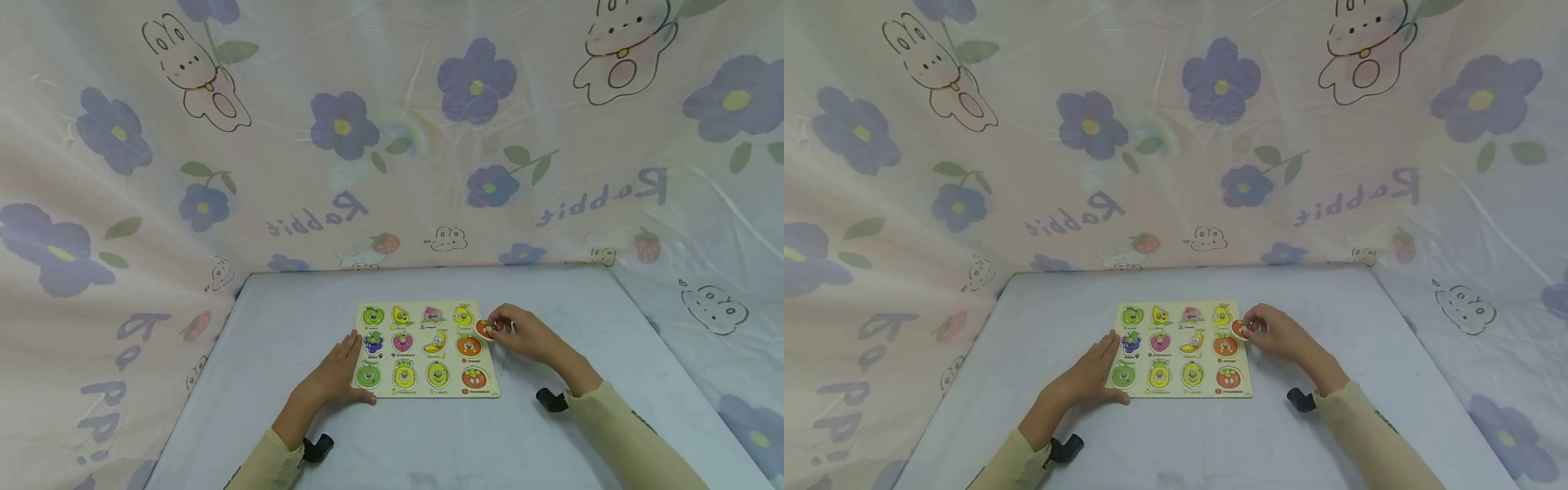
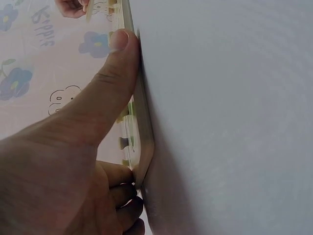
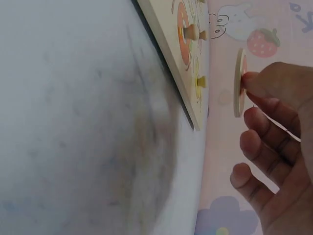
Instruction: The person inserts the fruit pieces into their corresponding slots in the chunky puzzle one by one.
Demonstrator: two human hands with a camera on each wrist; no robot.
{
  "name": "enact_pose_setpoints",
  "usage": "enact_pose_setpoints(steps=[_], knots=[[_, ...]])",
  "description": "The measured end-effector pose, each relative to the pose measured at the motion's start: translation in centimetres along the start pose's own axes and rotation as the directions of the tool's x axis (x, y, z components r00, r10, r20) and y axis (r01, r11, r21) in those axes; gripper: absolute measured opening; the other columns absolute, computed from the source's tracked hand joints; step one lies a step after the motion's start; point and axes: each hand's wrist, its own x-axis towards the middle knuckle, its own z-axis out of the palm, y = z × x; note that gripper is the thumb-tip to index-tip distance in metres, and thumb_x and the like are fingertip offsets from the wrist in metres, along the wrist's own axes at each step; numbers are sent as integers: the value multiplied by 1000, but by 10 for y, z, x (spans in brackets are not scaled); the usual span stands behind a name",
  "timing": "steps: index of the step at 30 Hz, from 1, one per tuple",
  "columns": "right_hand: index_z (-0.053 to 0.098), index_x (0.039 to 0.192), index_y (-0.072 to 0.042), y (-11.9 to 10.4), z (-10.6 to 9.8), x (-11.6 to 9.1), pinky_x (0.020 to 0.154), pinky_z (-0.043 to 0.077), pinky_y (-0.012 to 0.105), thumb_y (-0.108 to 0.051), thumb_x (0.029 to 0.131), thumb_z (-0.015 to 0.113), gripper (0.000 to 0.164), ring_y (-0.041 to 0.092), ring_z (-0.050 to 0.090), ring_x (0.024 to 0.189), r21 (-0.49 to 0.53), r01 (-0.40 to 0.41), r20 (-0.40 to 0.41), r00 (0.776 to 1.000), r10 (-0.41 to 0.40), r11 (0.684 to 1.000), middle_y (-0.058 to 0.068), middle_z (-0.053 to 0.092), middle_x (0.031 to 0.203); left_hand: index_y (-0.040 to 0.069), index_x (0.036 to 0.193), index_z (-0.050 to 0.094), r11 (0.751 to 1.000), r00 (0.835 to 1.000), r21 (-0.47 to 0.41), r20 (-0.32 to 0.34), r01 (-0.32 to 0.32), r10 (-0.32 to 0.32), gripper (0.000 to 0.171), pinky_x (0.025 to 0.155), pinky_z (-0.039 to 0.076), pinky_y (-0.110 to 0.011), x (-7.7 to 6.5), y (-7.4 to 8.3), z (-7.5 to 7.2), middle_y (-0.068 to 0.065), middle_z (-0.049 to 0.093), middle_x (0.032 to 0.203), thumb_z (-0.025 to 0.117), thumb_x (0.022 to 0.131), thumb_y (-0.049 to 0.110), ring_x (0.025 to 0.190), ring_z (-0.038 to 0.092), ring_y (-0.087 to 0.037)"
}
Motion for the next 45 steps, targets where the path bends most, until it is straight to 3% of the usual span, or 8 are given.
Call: enact_pose_setpoints(steps=[12, 26, 35, 45], knots=[[70, 109, -18, -15, 6, -10, 72, 52, 26, -12, 100, 78, 14, 7, 56, 85, 5, 12, 110, 994, -12, 1000, -12, 59, 93, -12, 165, 22, 1000, 1000, -2, -1, 5, -5, 136, 133, 23, -51, 0, 2, 0, -28, 18, 175, 97, 73, 55, 164, 20, -40], [69, 107, -19, -23, 16, -24, 69, 52, 24, -13, 101, 76, 11, 6, 57, 83, 65, 103, 196, 974, -114, 993, -14, 60, 92, -12, 165, 22, 1000, 1000, -12, -7, 4, -4, 135, 133, 22, -52, -1, 3, -1, -29, 18, 175, 98, 74, 52, 163, 20, -42], [68, 106, -20, -30, 23, -30, 71, 52, 24, -17, 102, 77, 10, 5, 57, 84, 85, 76, 273, 957, -96, 993, -14, 61, 92, -12, 165, 21, 1000, 1000, -21, 2, 10, -10, 135, 134, 21, -51, -2, 3, -2, -28, 16, 176, 97, 74, 53, 163, 19, -42], [68, 107, -19, -33, 29, -33, 69, 53, 23, -9, 100, 76, 15, 5, 58, 80, 127, 85, 312, 942, -122, 988, -13, 61, 88, -12, 165, 20, 1000, 1000, -26, 1, 13, -12, 135, 134, 21, -52, -1, 3, 0, -28, 16, 176, 97, 74, 52, 163, 19, -42]])
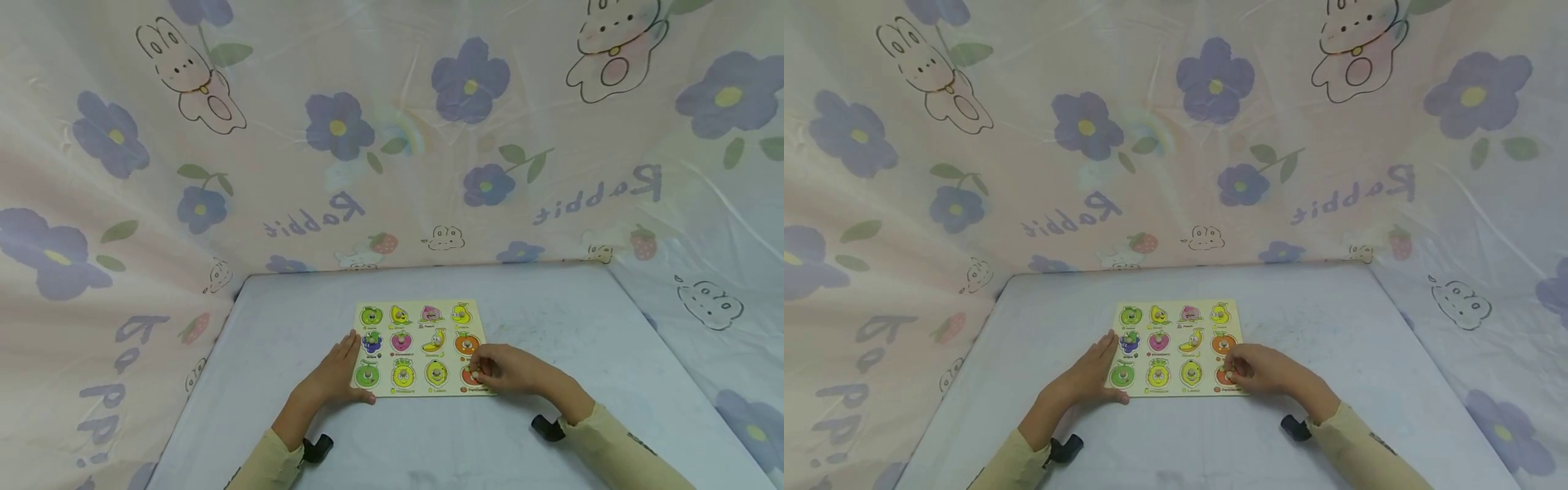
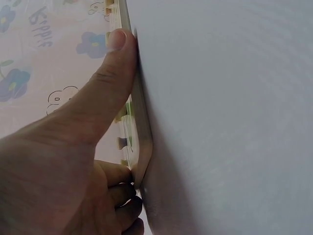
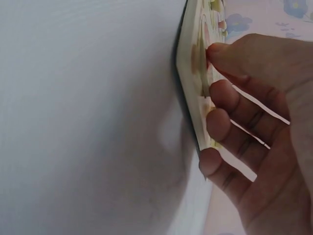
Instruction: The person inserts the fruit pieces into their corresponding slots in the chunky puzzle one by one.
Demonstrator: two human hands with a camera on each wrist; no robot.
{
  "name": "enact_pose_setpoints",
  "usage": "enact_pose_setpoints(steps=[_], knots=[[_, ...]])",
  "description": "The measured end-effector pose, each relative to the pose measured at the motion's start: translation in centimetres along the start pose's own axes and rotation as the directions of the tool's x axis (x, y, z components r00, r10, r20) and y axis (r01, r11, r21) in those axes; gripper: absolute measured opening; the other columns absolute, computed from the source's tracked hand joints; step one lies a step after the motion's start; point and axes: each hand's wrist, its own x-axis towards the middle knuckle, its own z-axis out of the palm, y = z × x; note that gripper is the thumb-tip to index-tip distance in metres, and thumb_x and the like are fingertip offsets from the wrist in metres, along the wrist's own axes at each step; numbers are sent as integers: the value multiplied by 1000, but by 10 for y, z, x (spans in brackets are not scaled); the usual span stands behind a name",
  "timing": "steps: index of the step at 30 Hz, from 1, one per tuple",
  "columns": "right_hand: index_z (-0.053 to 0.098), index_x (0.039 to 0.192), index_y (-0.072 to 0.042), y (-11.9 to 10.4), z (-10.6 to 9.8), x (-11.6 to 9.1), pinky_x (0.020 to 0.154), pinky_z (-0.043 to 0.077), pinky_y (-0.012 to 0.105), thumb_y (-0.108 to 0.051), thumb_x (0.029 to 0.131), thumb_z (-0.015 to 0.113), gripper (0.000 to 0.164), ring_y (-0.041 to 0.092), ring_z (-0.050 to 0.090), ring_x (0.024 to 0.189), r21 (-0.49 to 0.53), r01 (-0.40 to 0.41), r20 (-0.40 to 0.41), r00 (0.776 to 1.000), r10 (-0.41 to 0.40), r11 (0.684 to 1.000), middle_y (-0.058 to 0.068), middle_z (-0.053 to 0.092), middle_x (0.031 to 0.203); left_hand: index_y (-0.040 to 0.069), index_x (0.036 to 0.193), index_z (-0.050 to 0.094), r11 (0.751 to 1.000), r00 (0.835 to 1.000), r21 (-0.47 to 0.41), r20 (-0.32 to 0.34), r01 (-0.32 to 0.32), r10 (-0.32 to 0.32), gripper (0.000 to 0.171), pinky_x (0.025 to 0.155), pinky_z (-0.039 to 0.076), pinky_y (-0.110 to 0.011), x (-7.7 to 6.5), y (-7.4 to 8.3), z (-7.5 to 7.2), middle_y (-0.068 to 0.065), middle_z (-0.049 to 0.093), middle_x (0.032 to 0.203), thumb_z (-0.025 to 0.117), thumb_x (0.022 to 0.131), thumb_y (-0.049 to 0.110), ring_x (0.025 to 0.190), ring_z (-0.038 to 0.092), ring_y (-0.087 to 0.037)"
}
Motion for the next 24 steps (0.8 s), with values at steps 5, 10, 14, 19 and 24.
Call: enact_pose_setpoints(steps=[5, 10, 14, 19, 24], knots=[[68, 107, -17, 0, 0, 0, 66, 54, 23, -6, 100, 75, 15, 7, 59, 78, 7, 9, 1, 1000, -9, 1000, -12, 61, 88, -10, 166, 20, 1000, 1000, 11, 3, 0, 0, 135, 134, 21, -52, 1, -1, 1, -27, 16, 176, 97, 75, 53, 164, 18, -42], [67, 107, -19, -1, 1, 0, 67, 54, 22, -7, 100, 75, 16, 8, 59, 79, 9, -17, 7, 1000, 17, 1000, -12, 60, 88, -10, 166, 20, 1000, 1000, 10, -2, 1, -1, 136, 134, 21, -52, 1, -2, 1, -27, 16, 176, 97, 74, 54, 164, 19, -41], [67, 106, -20, 0, 2, 1, 68, 54, 22, -8, 99, 76, 16, 7, 59, 79, 5, -31, 7, 999, 31, 1000, -13, 60, 88, -10, 166, 20, 1000, 1000, 7, -5, 4, -4, 136, 134, 21, -51, 0, -2, 2, -26, 17, 176, 97, 74, 54, 164, 19, -41], [67, 105, -20, 0, 3, 2, 67, 53, 22, -11, 99, 77, 15, 6, 58, 78, -3, -52, 1, 999, 52, 999, -13, 59, 87, -10, 167, 20, 1000, 1000, 10, -1, 10, -10, 136, 134, 21, -51, 0, -3, 2, -26, 17, 176, 96, 74, 55, 164, 19, -40], [67, 106, -20, 0, 2, 1, 68, 53, 23, -16, 100, 78, 13, 7, 58, 78, 5, -62, 1, 998, 62, 998, -13, 60, 87, -9, 167, 20, 1000, 1000, 11, 3, 13, -13, 136, 134, 21, -51, 0, -3, 2, -26, 16, 177, 96, 75, 55, 164, 19, -40]])
